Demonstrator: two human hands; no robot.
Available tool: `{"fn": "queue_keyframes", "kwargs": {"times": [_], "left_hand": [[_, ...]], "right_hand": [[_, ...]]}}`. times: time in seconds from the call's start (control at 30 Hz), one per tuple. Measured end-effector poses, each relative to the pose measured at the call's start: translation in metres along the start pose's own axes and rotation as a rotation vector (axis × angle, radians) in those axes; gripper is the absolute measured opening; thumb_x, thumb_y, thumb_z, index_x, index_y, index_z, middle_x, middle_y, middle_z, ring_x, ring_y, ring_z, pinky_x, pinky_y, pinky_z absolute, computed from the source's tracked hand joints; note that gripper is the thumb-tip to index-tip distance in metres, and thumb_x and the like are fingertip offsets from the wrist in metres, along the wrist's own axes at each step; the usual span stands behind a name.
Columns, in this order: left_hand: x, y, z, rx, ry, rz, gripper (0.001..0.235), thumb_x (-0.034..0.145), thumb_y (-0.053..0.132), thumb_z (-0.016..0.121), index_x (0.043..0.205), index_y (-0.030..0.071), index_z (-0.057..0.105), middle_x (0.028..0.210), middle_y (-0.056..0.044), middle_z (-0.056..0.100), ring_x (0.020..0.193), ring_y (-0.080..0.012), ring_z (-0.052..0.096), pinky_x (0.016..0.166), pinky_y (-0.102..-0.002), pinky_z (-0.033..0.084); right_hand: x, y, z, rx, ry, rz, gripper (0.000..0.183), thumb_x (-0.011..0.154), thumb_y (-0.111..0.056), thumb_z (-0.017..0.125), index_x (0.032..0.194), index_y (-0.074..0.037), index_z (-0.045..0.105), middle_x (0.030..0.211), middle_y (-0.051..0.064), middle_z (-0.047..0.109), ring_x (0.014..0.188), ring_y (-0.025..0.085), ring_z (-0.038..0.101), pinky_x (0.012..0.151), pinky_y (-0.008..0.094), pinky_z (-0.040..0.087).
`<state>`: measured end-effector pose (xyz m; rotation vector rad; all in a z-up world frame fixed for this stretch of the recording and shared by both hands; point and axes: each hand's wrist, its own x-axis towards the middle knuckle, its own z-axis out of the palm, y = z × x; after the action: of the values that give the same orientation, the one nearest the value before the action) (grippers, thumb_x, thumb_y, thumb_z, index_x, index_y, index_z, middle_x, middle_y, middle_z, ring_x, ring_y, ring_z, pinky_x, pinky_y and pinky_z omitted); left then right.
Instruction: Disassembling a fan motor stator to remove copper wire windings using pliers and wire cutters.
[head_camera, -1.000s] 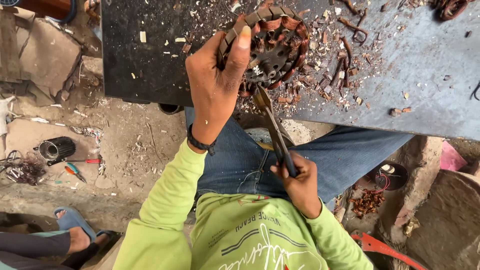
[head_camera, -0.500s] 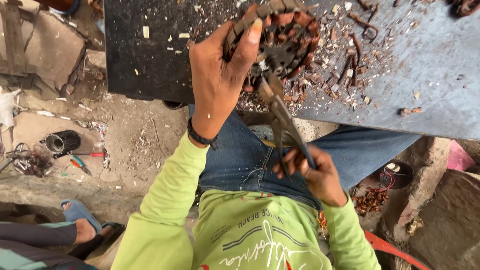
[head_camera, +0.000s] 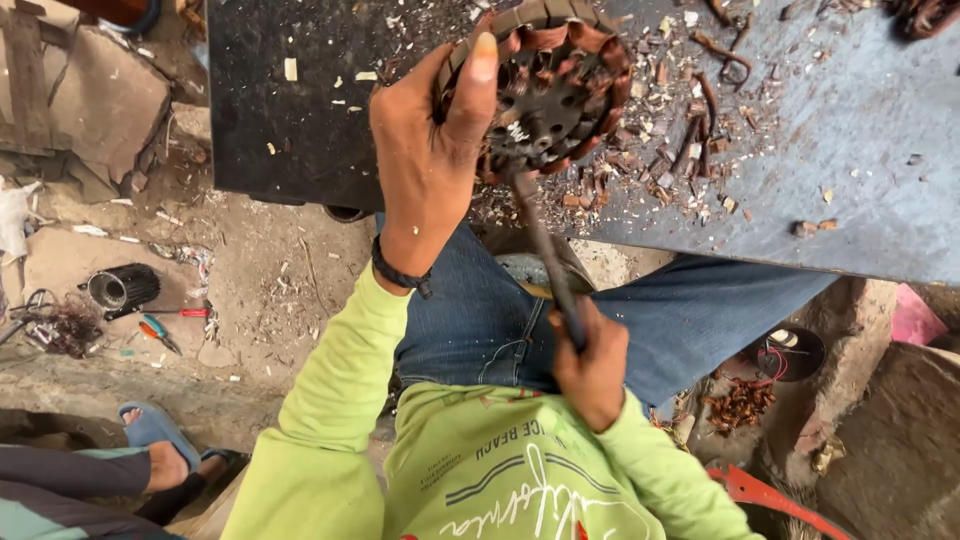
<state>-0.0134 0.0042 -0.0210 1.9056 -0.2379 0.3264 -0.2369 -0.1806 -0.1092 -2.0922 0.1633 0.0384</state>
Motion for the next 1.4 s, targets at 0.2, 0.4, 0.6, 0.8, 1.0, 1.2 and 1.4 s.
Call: {"fn": "queue_keyframes", "kwargs": {"times": [0.2,0.4,0.6,0.8,1.0,1.2,1.4], "left_hand": [[-0.002,0.017,-0.004,0.049,-0.005,0.044,0.072,0.111,0.066,0.047,0.09,0.0,0.066,0.07,0.0,0.058,0.057,-0.0071,0.056,0.053,-0.028,0.041],[-0.007,0.028,-0.013,0.03,-0.014,-0.007,0.073,0.112,0.065,0.048,0.086,-0.001,0.069,0.064,0.0,0.055,0.058,-0.0082,0.052,0.054,-0.029,0.041],[0.012,0.041,-0.013,0.059,-0.069,0.07,0.069,0.107,0.067,0.047,0.08,0.006,0.065,0.064,0.005,0.058,0.053,-0.004,0.054,0.049,-0.028,0.037],[0.024,0.033,-0.014,0.048,-0.258,-0.089,0.061,0.101,0.065,0.055,0.1,0.005,0.062,0.064,-0.004,0.055,0.056,-0.0077,0.055,0.053,-0.029,0.038],[0.002,0.02,-0.007,-0.129,-0.034,0.108,0.07,0.11,0.069,0.059,0.109,-0.001,0.057,0.086,-0.005,0.07,0.077,-0.0088,0.067,0.065,-0.026,0.052],[0.005,0.015,-0.006,0.081,-0.137,-0.142,0.073,0.098,0.074,0.05,0.08,0.004,0.062,0.063,-0.003,0.058,0.056,-0.0102,0.056,0.054,-0.027,0.038],[0.032,0.029,-0.017,0.142,-0.26,-0.136,0.076,0.094,0.079,0.052,0.071,0.008,0.059,0.06,0.004,0.059,0.054,-0.0049,0.057,0.049,-0.026,0.038]], "right_hand": [[0.006,-0.019,0.014,-0.097,0.155,-0.044,0.025,0.088,0.002,0.066,0.112,0.0,0.065,0.083,0.022,0.065,0.069,0.04,0.066,0.061,0.042,0.052],[0.012,-0.004,0.018,-0.16,0.216,-0.231,0.043,0.079,0.007,0.059,0.122,0.002,0.059,0.098,0.022,0.067,0.082,0.042,0.067,0.07,0.044,0.054],[0.02,-0.038,0.006,0.453,0.092,0.139,0.038,0.082,0.006,0.07,0.111,-0.005,0.049,0.092,0.003,0.058,0.074,0.01,0.056,0.063,0.026,0.044],[-0.007,0.044,0.02,0.559,-0.144,0.205,0.041,0.086,0.01,0.081,0.073,-0.003,0.045,0.083,0.009,0.063,0.077,0.012,0.054,0.071,0.028,0.046],[-0.005,0.05,0.016,1.322,-0.635,0.378,0.02,0.102,-0.011,0.07,0.112,0.005,0.072,0.109,0.022,0.072,0.1,0.029,0.065,0.085,0.041,0.051],[0.012,-0.015,-0.019,1.283,-0.693,0.324,0.06,0.099,-0.035,0.062,0.15,-0.005,0.049,0.135,0.022,0.064,0.132,0.038,0.055,0.115,0.054,0.039],[-0.011,0.001,-0.046,1.103,-0.632,0.339,0.055,0.103,-0.039,0.063,0.138,0.004,0.058,0.126,0.024,0.067,0.135,0.038,0.057,0.12,0.056,0.04]]}}
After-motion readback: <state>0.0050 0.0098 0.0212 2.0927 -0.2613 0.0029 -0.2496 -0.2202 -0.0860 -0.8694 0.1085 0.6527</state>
